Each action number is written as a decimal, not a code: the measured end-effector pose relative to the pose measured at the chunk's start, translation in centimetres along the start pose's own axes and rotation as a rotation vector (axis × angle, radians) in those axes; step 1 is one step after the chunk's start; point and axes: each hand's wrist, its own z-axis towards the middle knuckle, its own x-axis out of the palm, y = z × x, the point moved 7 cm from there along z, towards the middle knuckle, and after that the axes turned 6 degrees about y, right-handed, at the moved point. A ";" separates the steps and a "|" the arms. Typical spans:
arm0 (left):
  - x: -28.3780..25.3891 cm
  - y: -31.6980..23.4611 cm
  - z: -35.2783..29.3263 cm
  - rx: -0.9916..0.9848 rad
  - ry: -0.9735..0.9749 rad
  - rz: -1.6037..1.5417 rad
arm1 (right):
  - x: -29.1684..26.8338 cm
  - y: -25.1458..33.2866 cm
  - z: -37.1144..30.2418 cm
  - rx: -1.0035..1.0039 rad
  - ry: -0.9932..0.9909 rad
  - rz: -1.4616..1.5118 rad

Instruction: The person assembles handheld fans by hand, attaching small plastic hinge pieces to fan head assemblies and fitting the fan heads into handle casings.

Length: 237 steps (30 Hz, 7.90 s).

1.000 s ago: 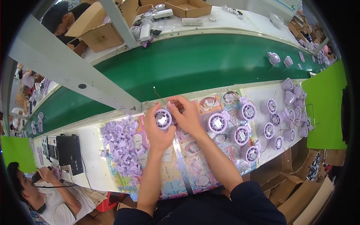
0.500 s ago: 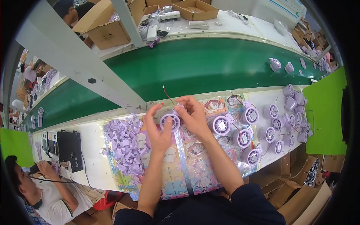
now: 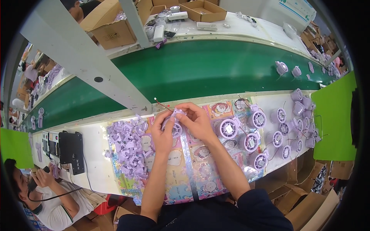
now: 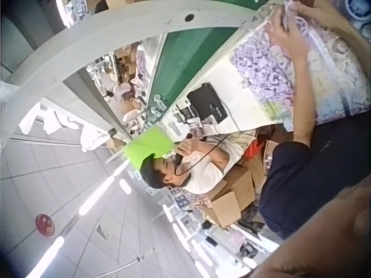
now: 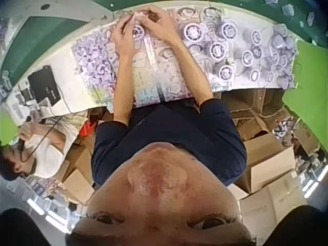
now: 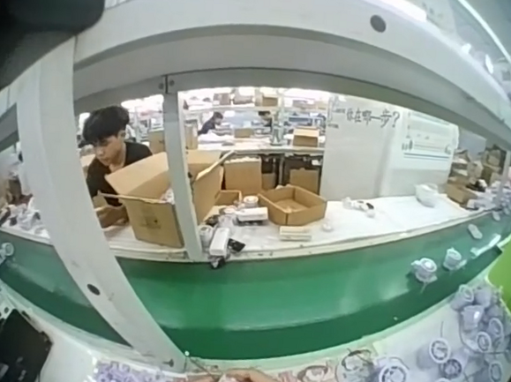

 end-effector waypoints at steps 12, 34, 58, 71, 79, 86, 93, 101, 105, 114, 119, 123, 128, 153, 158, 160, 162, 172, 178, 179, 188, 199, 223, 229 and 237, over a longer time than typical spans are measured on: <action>-0.1 0.4 0.0 0.028 -0.034 -0.144 | 0.2 -0.5 -0.1 0.066 0.081 0.050; 0.2 0.5 0.1 -0.147 -0.008 -0.320 | 0.0 -1.0 -0.3 0.197 0.057 0.156; -1.6 -0.1 0.6 -0.106 -0.192 -0.295 | 0.0 -0.7 -0.1 0.083 -0.002 0.037; -3.7 -0.3 0.5 -0.068 -0.390 -0.310 | -2.5 0.0 -0.3 -0.027 -0.307 -0.308; -3.4 -0.4 0.4 -0.072 -0.354 -0.303 | -3.0 0.1 -0.3 -0.050 -0.364 -0.214; -3.4 -0.1 0.3 -0.077 -0.364 -0.319 | -3.5 0.1 -0.5 -0.090 -0.432 -0.127; -3.2 -1.7 0.0 0.027 -0.401 -0.156 | -3.6 0.7 -0.6 -0.138 -0.458 -0.098; -2.2 -3.9 -0.3 0.205 -0.345 0.007 | -3.6 2.3 -1.2 -0.263 -0.481 -0.023; -2.6 -3.7 -0.6 0.250 -0.374 0.057 | -3.4 2.5 -1.3 -0.310 -0.487 -0.047; -3.4 -1.7 0.4 0.032 -0.356 -0.040 | -3.8 0.5 -0.4 -0.101 -0.454 -0.245; -3.1 -1.5 0.6 0.014 -0.329 -0.029 | -3.0 0.3 -0.4 0.025 -0.326 -0.334; -3.2 -1.5 0.4 0.035 -0.348 -0.020 | -2.7 1.0 -0.5 0.045 -0.326 -0.310; -2.9 -1.1 1.1 0.024 -0.276 -0.021 | -2.0 0.8 -0.4 -0.074 -0.264 -0.219; -0.3 -0.9 0.9 -0.034 -0.081 0.036 | -1.2 -0.3 -0.3 0.024 -0.147 -0.227; -0.5 -0.5 0.4 -0.092 -0.040 0.059 | -1.7 -0.3 -0.2 0.031 -0.195 -0.176; 0.4 -1.1 0.4 0.008 0.080 0.058 | -2.0 -0.2 -0.2 0.028 -0.220 -0.138; 0.6 -1.3 0.2 0.020 0.126 0.085 | -2.5 -0.2 -0.3 0.018 -0.266 -0.111; 3.0 -2.2 0.1 0.066 0.411 0.069 | -3.3 -0.4 -0.4 0.041 -0.379 -0.034; 2.7 -1.6 0.1 0.081 0.387 0.099 | -3.2 -0.4 -0.3 0.021 -0.362 -0.077; 2.7 -1.5 0.0 0.083 0.385 0.098 | -3.1 -0.3 -0.4 0.051 -0.365 -0.044; 0.7 0.2 0.2 -0.109 0.106 -0.120 | -2.1 -0.8 -0.4 0.050 -0.246 -0.001; 0.5 -0.3 0.3 -0.050 0.025 -0.076 | -1.9 -1.0 -0.2 -0.008 -0.232 0.009; -1.0 -0.4 0.5 -0.001 -0.144 0.042 | -1.5 -1.0 -0.4 0.048 -0.190 -0.075; -1.4 -0.1 0.5 -0.049 -0.173 0.023 | -1.4 -1.0 -0.5 0.052 -0.207 -0.105; -1.5 -0.3 0.7 -0.064 -0.171 0.085 | -1.6 -0.1 -0.2 0.036 -0.236 -0.187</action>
